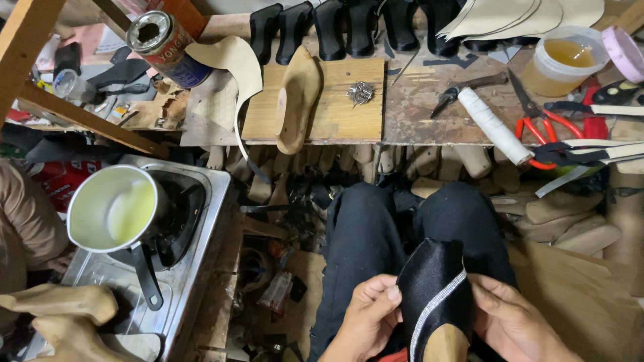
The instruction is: The person repairs a black high-heeled shoe by applying a sole piece, hammering nails into the heel, and attaching a decorative strip to the upper. They use a hammer, nails, and a stapler-like tool to secure components on a wooden last.
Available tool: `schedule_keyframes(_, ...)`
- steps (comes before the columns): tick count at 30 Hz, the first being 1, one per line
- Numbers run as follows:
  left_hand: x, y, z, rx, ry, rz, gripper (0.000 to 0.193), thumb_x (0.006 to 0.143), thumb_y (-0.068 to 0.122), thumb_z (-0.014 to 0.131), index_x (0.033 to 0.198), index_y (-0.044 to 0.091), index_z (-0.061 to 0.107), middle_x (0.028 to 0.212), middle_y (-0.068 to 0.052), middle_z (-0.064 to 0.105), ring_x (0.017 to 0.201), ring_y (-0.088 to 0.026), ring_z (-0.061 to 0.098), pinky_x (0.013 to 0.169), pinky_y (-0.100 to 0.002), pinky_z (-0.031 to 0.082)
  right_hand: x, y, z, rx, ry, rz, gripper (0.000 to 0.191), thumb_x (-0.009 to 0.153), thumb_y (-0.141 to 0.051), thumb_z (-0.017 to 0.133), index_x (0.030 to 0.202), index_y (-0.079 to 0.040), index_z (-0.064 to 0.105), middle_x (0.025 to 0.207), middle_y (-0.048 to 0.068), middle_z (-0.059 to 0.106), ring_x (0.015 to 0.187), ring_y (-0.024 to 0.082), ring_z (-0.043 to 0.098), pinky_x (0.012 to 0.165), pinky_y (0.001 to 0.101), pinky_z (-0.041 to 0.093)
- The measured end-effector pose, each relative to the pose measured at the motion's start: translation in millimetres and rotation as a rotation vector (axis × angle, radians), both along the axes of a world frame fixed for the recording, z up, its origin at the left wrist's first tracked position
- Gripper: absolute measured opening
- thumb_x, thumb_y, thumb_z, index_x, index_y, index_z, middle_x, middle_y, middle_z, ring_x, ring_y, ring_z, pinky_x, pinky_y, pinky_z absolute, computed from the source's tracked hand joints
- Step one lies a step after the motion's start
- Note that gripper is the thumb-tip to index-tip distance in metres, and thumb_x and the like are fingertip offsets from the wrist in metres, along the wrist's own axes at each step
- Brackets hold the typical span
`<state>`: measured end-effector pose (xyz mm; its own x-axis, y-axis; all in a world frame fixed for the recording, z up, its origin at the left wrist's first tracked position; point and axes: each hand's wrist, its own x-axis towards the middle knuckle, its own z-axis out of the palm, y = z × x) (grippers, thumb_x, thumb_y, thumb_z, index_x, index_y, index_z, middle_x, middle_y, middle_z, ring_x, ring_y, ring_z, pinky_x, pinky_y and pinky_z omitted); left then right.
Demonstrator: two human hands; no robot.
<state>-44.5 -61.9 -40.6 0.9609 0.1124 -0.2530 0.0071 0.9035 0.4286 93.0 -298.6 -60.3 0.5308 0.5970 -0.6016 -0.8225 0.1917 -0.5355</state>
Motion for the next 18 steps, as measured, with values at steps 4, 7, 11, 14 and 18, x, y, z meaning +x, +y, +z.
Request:
schedule_keyframes(4,1,-1,7,0.030,0.028,0.024,0.014,0.095,0.007,0.070,0.107,0.000,0.073,0.096,-0.006,0.075,0.082,-0.013,0.068,0.077,-0.027,0.052,6,-16,-23,0.139,-0.082,0.004,0.020,0.093,-0.012,0.073,0.108,0.000,0.069,0.106,0.011,0.071,0.099,0.027,0.068,0.087,0.0484,0.053)
schedule_keyframes(7,1,-2,8,0.021,0.064,0.067,0.011,0.093,0.006,0.071,0.103,0.001,0.073,0.096,-0.004,0.075,0.084,-0.012,0.066,0.079,-0.028,0.052,5,-24,-36,0.041,-0.289,-0.109,0.017,0.089,-0.005,0.073,0.105,0.000,0.069,0.110,0.005,0.070,0.095,0.019,0.064,0.086,0.0382,0.050)
schedule_keyframes(11,-1,-4,2,0.059,0.066,0.108,0.004,0.095,0.006,0.073,0.097,0.002,0.073,0.086,-0.002,0.070,0.076,-0.011,0.061,0.074,-0.028,0.050,-2,-29,-40,0.085,-0.549,-0.116,0.007,0.099,0.003,0.072,0.103,0.007,0.071,0.102,0.007,0.065,0.088,0.015,0.056,0.078,0.0315,0.045)
schedule_keyframes(14,-2,-7,-5,0.080,0.046,0.120,0.004,0.097,0.006,0.072,0.094,0.004,0.070,0.080,-0.001,0.066,0.073,-0.011,0.059,0.071,-0.027,0.048,-5,-26,-34,0.067,-0.507,-0.141,0.016,0.090,-0.001,0.070,0.105,0.001,0.070,0.105,0.006,0.068,0.091,0.014,0.059,0.081,0.0303,0.046)
schedule_keyframes(18,-2,-10,-7,-0.051,-0.057,0.104,0.009,0.102,0.006,0.072,0.094,0.004,0.069,0.081,-0.001,0.066,0.075,-0.010,0.061,0.072,-0.026,0.050,-1,-13,-20,0.158,-0.371,-0.039,0.013,0.095,-0.010,0.070,0.099,0.002,0.068,0.101,0.011,0.070,0.088,0.019,0.061,0.078,0.0352,0.047)
